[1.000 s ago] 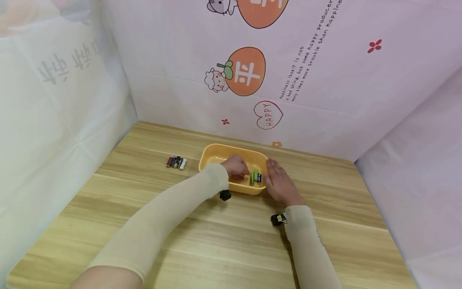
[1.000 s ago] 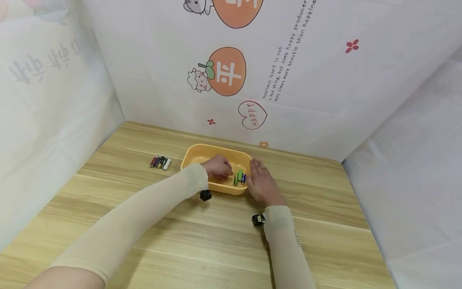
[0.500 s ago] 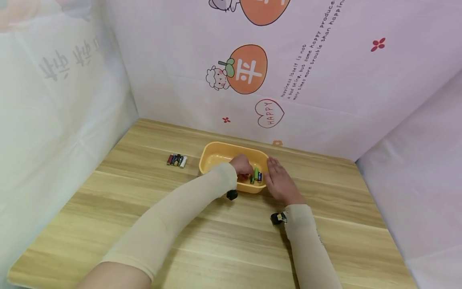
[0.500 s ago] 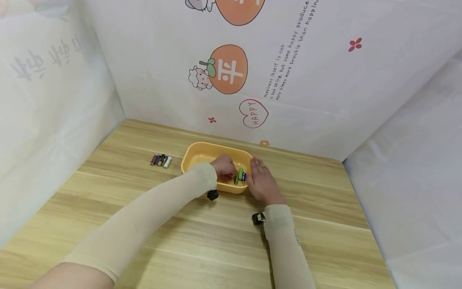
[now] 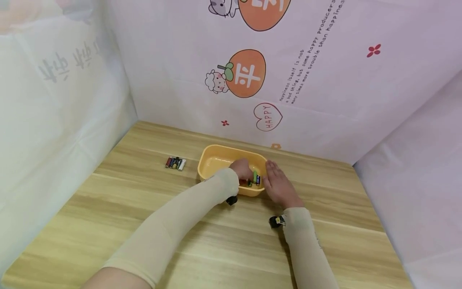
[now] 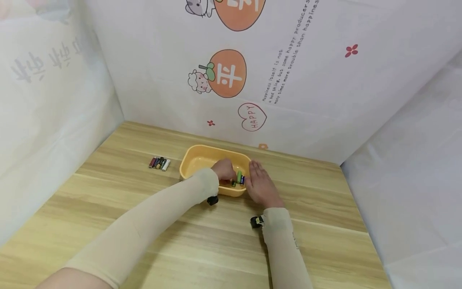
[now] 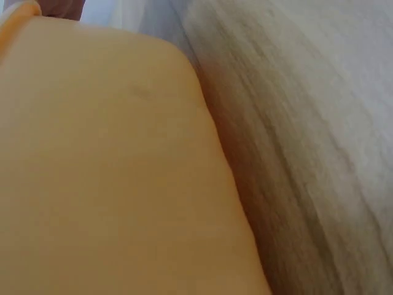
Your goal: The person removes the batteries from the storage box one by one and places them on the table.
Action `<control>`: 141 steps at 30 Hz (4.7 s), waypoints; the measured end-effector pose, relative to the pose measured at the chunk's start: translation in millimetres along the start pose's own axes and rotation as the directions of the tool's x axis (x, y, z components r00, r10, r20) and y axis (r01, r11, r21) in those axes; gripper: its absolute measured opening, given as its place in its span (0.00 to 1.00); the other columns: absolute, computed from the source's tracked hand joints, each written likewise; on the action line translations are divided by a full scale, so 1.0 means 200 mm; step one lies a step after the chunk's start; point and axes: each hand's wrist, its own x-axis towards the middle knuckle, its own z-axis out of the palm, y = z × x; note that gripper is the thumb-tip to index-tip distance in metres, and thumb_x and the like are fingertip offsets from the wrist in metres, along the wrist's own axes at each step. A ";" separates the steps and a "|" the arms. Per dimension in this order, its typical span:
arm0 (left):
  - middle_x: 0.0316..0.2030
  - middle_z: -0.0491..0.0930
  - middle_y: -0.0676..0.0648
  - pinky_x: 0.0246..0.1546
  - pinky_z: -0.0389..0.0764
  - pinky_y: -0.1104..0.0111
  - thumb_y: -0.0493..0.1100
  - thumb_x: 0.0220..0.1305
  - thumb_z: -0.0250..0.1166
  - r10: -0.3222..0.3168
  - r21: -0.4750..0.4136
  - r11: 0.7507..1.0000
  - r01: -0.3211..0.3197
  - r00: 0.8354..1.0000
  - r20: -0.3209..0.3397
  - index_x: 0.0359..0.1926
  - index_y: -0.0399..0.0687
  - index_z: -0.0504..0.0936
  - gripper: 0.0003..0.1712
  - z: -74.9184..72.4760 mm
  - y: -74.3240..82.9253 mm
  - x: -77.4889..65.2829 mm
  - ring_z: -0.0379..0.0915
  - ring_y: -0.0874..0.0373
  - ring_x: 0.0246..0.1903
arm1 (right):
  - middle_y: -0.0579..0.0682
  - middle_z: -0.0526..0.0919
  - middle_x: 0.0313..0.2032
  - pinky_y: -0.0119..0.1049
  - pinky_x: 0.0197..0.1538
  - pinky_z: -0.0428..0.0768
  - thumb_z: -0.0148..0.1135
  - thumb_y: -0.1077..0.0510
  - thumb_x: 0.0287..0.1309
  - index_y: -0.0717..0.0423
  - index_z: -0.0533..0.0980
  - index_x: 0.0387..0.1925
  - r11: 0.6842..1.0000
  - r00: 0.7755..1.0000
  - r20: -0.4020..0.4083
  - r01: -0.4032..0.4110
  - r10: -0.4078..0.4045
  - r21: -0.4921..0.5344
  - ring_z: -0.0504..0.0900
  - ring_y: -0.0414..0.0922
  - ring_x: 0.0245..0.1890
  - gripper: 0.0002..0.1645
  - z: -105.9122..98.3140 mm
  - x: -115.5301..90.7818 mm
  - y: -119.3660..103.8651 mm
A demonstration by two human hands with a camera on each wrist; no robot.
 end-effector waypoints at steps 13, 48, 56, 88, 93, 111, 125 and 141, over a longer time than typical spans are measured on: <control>0.17 0.77 0.48 0.12 0.75 0.67 0.42 0.52 0.68 0.040 0.186 0.982 -0.036 0.999 -0.014 0.21 0.45 0.81 0.08 -0.01 -0.03 0.02 0.70 0.57 0.13 | 0.60 0.46 0.75 0.51 0.73 0.47 0.36 0.50 0.76 0.64 0.43 0.75 1.000 1.000 -0.007 0.010 -0.010 -0.002 0.42 0.55 0.74 0.36 0.00 0.00 -0.01; 0.47 0.81 0.37 0.39 0.85 0.60 0.34 0.64 0.65 0.066 -0.501 0.865 0.036 0.980 0.186 0.52 0.33 0.81 0.16 -0.18 -0.04 -0.09 0.80 0.53 0.34 | 0.60 0.47 0.74 0.49 0.73 0.47 0.35 0.49 0.76 0.63 0.43 0.75 1.000 1.000 -0.013 -0.002 0.002 -0.011 0.42 0.53 0.74 0.36 0.00 -0.01 0.00; 0.49 0.78 0.40 0.41 0.84 0.58 0.35 0.68 0.61 0.028 -0.500 0.863 0.070 0.982 0.187 0.56 0.35 0.79 0.17 -0.19 -0.04 -0.09 0.78 0.54 0.33 | 0.60 0.46 0.75 0.48 0.74 0.45 0.35 0.50 0.76 0.63 0.43 0.75 1.000 1.000 -0.013 0.005 -0.005 -0.007 0.42 0.53 0.74 0.36 -0.01 0.00 -0.01; 0.56 0.73 0.32 0.51 0.80 0.57 0.37 0.69 0.61 0.033 -0.643 0.753 0.136 0.969 0.243 0.60 0.33 0.73 0.21 -0.29 -0.10 -0.14 0.78 0.50 0.42 | 0.62 0.47 0.74 0.51 0.73 0.47 0.35 0.51 0.75 0.64 0.43 0.75 1.000 0.999 -0.023 0.030 -0.030 -0.007 0.43 0.57 0.74 0.36 0.02 -0.01 0.02; 0.58 0.71 0.33 0.52 0.79 0.57 0.37 0.70 0.59 0.033 -0.658 0.740 0.141 0.969 0.245 0.62 0.33 0.72 0.22 -0.32 -0.12 -0.14 0.77 0.51 0.41 | 0.61 0.47 0.74 0.50 0.73 0.46 0.37 0.51 0.75 0.64 0.43 0.75 1.000 0.999 -0.024 0.029 -0.029 0.005 0.42 0.56 0.74 0.36 0.02 -0.01 0.02; 0.56 0.71 0.31 0.46 0.82 0.62 0.37 0.70 0.60 0.041 -0.712 0.693 0.114 0.980 0.197 0.63 0.31 0.71 0.24 -0.47 -0.17 -0.21 0.77 0.55 0.33 | 0.62 0.48 0.74 0.51 0.73 0.48 0.37 0.51 0.75 0.65 0.44 0.75 0.999 0.998 -0.032 0.052 -0.052 0.009 0.45 0.58 0.73 0.36 0.02 0.01 0.00; 0.51 0.73 0.35 0.48 0.81 0.61 0.40 0.70 0.60 0.049 -0.726 0.682 0.086 0.985 0.163 0.64 0.31 0.68 0.26 -0.58 -0.27 -0.27 0.76 0.55 0.34 | 0.62 0.47 0.74 0.50 0.73 0.47 0.36 0.51 0.76 0.65 0.44 0.75 0.999 0.999 -0.019 0.037 -0.037 -0.003 0.44 0.57 0.74 0.36 0.01 0.00 0.01; 0.52 0.72 0.35 0.43 0.83 0.66 0.42 0.71 0.60 0.030 -0.724 0.688 0.050 0.995 0.098 0.65 0.35 0.68 0.26 -0.73 -0.41 -0.36 0.76 0.53 0.38 | 0.59 0.45 0.75 0.50 0.73 0.46 0.34 0.51 0.76 0.63 0.42 0.75 1.000 1.000 0.000 0.011 -0.011 0.015 0.41 0.54 0.74 0.36 0.01 -0.01 0.02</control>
